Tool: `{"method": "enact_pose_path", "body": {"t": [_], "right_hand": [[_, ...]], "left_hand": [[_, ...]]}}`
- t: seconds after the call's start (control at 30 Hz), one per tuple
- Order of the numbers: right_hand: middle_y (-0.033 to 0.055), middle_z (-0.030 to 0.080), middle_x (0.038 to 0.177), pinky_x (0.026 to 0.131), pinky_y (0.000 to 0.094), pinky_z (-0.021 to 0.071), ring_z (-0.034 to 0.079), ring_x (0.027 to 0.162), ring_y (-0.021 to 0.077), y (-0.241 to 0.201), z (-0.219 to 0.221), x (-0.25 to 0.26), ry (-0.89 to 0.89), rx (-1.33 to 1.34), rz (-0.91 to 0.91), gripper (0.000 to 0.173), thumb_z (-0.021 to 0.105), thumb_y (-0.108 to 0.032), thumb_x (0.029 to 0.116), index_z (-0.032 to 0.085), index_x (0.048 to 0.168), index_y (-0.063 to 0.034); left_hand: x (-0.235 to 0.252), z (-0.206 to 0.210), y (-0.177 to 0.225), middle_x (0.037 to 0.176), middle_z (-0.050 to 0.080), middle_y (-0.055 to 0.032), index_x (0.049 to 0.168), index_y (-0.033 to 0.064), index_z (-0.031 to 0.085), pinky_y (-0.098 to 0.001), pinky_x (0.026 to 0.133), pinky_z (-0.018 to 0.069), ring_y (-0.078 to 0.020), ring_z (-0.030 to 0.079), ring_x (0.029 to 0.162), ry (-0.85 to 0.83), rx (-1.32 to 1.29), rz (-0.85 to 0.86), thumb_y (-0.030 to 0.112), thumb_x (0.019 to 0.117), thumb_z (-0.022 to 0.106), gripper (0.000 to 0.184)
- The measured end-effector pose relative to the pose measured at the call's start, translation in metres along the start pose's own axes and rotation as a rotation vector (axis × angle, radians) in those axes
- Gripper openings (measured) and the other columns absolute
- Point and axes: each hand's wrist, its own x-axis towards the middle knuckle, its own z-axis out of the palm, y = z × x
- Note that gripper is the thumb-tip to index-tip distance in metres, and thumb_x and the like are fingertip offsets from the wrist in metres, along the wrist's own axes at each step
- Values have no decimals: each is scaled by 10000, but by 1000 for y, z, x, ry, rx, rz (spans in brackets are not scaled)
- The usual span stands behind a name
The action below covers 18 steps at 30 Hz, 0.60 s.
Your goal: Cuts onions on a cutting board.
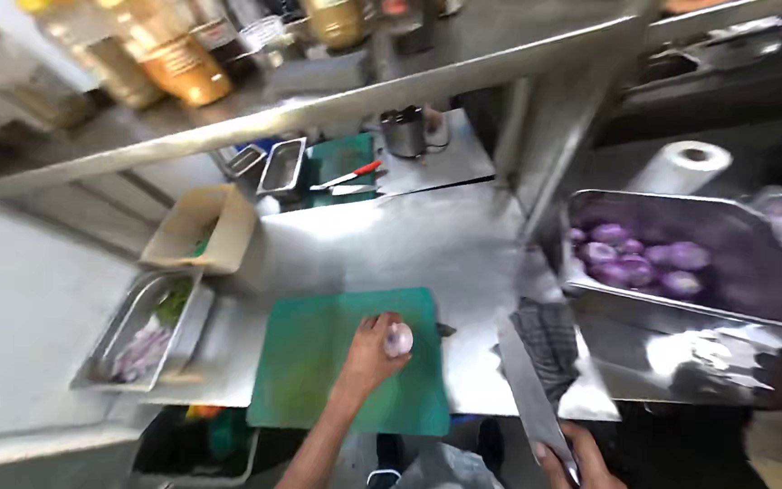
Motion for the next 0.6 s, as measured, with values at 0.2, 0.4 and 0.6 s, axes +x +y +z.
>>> {"method": "enact_pose_path", "body": {"t": [0.2, 0.4, 0.6], "right_hand": [[140, 703, 815, 684, 571, 576, 713, 757, 356, -96, 131, 35, -223, -416, -8, 310, 574, -301, 1033, 613, 1256, -90], [174, 718, 932, 785, 550, 574, 720, 900, 392, -159, 174, 47, -355, -751, 70, 393, 451, -299, 1081, 516, 1425, -120], [181, 716, 995, 778, 547, 575, 717, 937, 403, -188, 177, 45, -428, -958, 71, 371, 411, -282, 1088, 508, 1429, -174]], "left_hand": [[-43, -19, -119, 1294, 674, -96, 1289, 124, 667, -454, 1124, 467, -281, 584, 1281, -81, -39, 55, 335, 770, 893, 603], [-52, -27, -158, 1279, 662, -68, 1159, 128, 736, -413, 1100, 490, -223, 593, 1253, 6, -172, 265, 364, 841, 841, 410], [-43, -28, -154, 1187, 699, -94, 1081, 74, 748, -391, 1073, 509, -227, 641, 1177, -77, -152, 358, 286, 898, 791, 283]]}}
